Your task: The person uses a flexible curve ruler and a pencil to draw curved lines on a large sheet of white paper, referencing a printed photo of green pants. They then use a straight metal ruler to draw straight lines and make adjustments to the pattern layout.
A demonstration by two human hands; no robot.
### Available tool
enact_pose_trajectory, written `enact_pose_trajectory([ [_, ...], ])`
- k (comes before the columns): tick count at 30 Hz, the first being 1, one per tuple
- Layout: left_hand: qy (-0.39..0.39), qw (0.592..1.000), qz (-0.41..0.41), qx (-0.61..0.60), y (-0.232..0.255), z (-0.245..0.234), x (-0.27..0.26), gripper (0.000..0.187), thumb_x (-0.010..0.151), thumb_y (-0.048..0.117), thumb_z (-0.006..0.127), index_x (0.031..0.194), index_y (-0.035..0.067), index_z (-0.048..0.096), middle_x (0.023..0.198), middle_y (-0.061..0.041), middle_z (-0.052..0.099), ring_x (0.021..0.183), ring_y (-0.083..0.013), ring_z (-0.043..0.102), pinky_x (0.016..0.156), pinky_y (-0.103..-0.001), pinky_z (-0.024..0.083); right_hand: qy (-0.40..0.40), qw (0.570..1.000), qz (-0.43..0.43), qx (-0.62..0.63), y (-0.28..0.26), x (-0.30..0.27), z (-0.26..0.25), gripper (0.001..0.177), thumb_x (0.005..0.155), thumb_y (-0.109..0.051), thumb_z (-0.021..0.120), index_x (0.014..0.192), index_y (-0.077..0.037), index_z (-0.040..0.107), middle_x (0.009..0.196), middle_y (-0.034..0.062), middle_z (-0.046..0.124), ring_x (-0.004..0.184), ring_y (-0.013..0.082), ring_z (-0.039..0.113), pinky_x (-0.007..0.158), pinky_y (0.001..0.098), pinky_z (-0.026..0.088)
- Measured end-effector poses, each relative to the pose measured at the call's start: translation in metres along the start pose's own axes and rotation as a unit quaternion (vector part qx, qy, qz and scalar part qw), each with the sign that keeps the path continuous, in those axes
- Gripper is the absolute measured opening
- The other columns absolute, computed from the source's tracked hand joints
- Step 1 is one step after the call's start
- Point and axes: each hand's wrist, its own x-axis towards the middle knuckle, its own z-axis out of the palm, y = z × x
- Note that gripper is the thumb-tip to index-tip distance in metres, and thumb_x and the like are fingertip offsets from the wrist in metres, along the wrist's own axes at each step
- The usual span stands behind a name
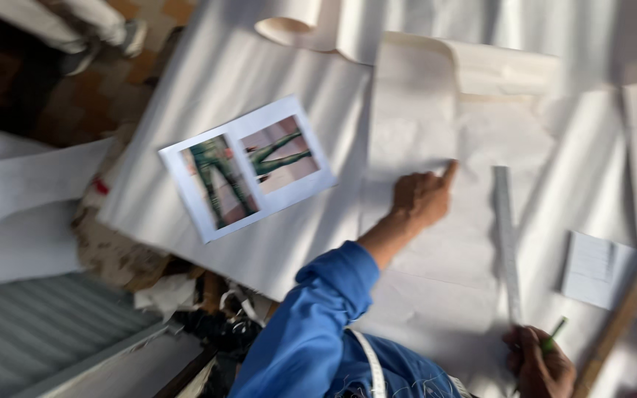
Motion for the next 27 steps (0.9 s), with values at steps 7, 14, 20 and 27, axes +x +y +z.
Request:
enact_pose_trajectory([
  [7, -0.11, 0.946, 0.158, 0.261, 0.048, 0.019, -0.026, 0.048, 0.098, 0.015, 0.046, 0.145, 0.001, 0.046, 0.104, -0.023, 0.066, 0.043, -0.0076, 0.046, 0.032, -0.028, 0.038, -0.146, 0.987, -0.055, -0.046, 0.0, 0.048, 0.004, 0.055, 0.113, -0.041, 0.055, 0.093, 0.009, 0.066, 0.075, 0.0148, 0.07, 0.059, 0.0195, 0.06, 0.06, 0.0343, 0.052],
  [14, -0.22, 0.957, 0.143, 0.126, 0.08, -0.006, -0.051, 0.063, 0.104, 0.022, 0.043, 0.161, -0.002, 0.032, 0.099, -0.001, 0.079, 0.038, -0.0022, 0.031, 0.033, -0.023, 0.029, -0.17, 0.983, -0.062, -0.009, -0.018, 0.039, 0.014, 0.059, 0.115, -0.043, 0.057, 0.091, 0.01, 0.066, 0.074, 0.0185, 0.069, 0.065, 0.0203, 0.061, 0.072, 0.0346, 0.052],
  [20, -0.06, 0.994, 0.086, 0.009, 0.063, 0.003, -0.065, 0.071, 0.087, 0.024, 0.057, 0.154, 0.004, 0.041, 0.041, 0.006, 0.041, 0.029, -0.0053, 0.031, 0.023, -0.029, 0.029, -0.171, 0.982, -0.086, 0.005, -0.002, 0.048, 0.004, 0.054, 0.115, -0.039, 0.057, 0.095, 0.011, 0.065, 0.075, 0.0204, 0.067, 0.078, 0.0217, 0.07, 0.08, 0.0356, 0.06],
  [27, -0.058, 0.996, 0.026, -0.061, 0.019, -0.008, -0.128, 0.06, 0.09, 0.025, 0.057, 0.146, 0.003, 0.054, 0.053, -0.002, 0.054, 0.037, -0.0118, 0.046, 0.028, -0.032, 0.038, -0.103, 0.994, 0.029, 0.007, 0.041, 0.05, -0.016, 0.039, 0.116, -0.031, 0.055, 0.105, 0.006, 0.064, 0.084, 0.0191, 0.069, 0.053, 0.0135, 0.053, 0.047, 0.0288, 0.046],
])
